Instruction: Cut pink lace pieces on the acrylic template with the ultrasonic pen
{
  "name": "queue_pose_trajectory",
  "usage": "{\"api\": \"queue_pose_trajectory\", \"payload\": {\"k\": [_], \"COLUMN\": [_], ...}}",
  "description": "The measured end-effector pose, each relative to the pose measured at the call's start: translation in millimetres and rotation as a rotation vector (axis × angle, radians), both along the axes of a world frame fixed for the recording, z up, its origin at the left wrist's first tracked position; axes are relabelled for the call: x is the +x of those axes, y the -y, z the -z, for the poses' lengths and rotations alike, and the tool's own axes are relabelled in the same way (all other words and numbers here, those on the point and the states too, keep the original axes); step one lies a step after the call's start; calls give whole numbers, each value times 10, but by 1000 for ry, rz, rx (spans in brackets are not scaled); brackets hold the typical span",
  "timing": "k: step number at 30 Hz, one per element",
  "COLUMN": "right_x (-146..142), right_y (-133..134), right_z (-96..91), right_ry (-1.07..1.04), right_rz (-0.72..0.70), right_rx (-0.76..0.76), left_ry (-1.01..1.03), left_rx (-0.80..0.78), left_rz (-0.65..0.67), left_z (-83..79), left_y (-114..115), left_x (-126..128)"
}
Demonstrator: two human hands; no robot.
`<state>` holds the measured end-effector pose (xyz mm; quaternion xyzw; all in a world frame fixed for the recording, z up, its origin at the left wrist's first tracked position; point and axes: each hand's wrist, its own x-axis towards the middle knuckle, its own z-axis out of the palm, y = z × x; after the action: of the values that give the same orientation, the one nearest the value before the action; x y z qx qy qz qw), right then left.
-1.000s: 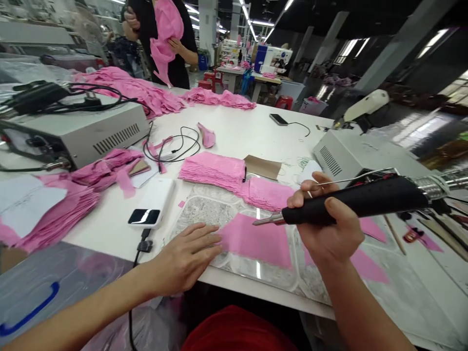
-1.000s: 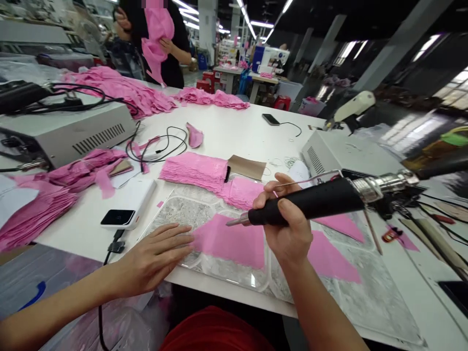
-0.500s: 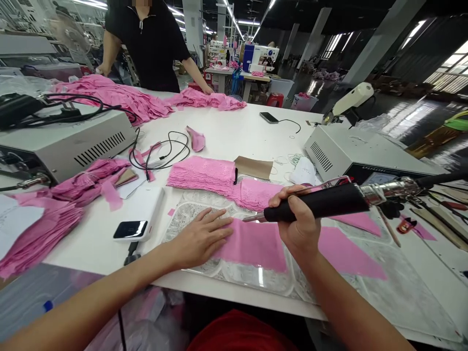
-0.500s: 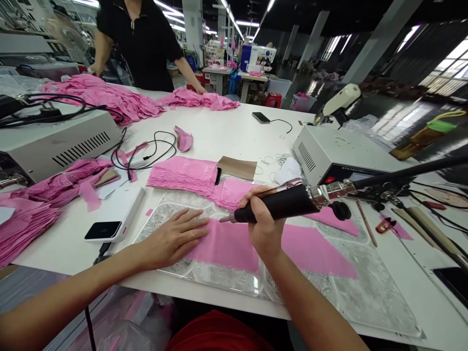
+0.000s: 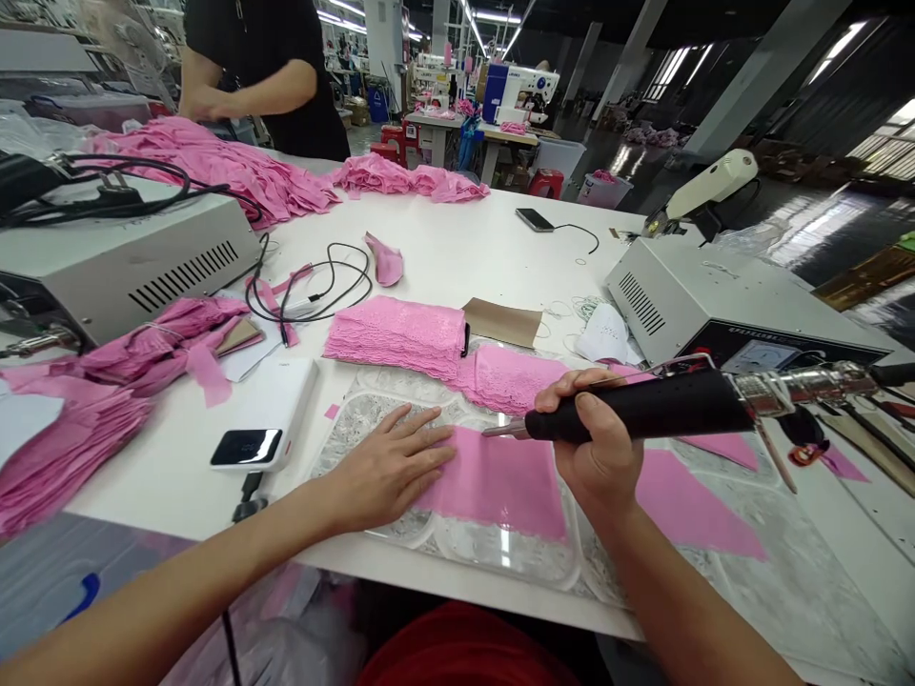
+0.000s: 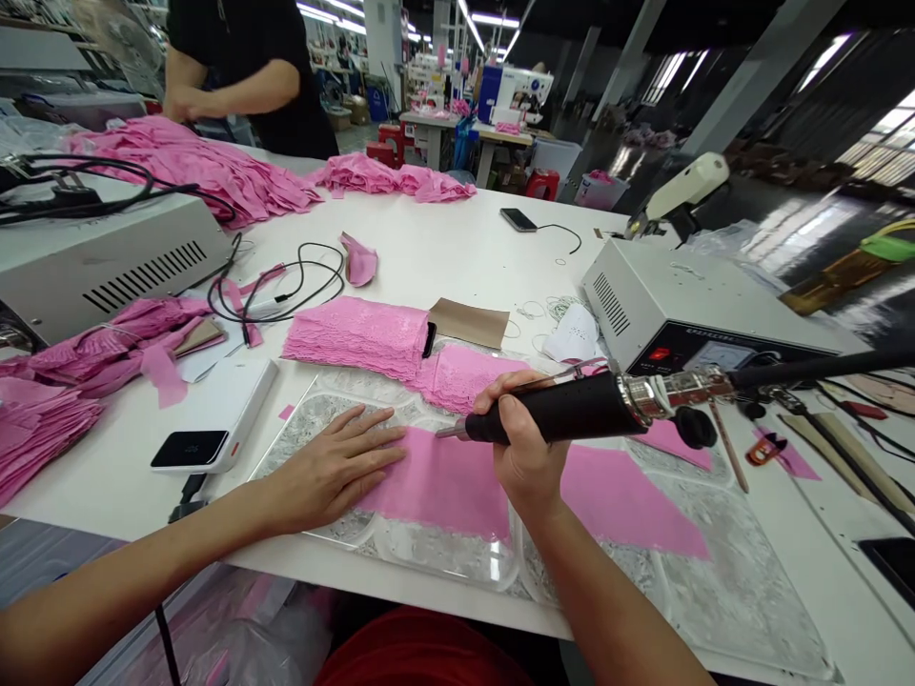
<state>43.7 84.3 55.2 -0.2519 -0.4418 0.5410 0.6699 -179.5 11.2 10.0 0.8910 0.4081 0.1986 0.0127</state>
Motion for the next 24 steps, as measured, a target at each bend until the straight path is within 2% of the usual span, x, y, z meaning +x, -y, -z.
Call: {"api": "queue_pose_trajectory", "payload": {"k": [11,14,20,24], "right_x": [-20,64,278,276], "right_y": [-18,-23,-45,-58], "right_z": [-19,-63,-132,-106], "right_ry": [29,14,30,33], "right_rz": [27,43,191,175], "right_rx": [22,22,-19,-12], "left_ry": [-23,-22,-23,-14], "left_rx": [38,45,35,29], "left_rz": [10,10,8,10], "left_z": [12,22,45,31], "left_y": [-11,-14,-17,-17], "left_x": [-20,-30,-39,-36]}}
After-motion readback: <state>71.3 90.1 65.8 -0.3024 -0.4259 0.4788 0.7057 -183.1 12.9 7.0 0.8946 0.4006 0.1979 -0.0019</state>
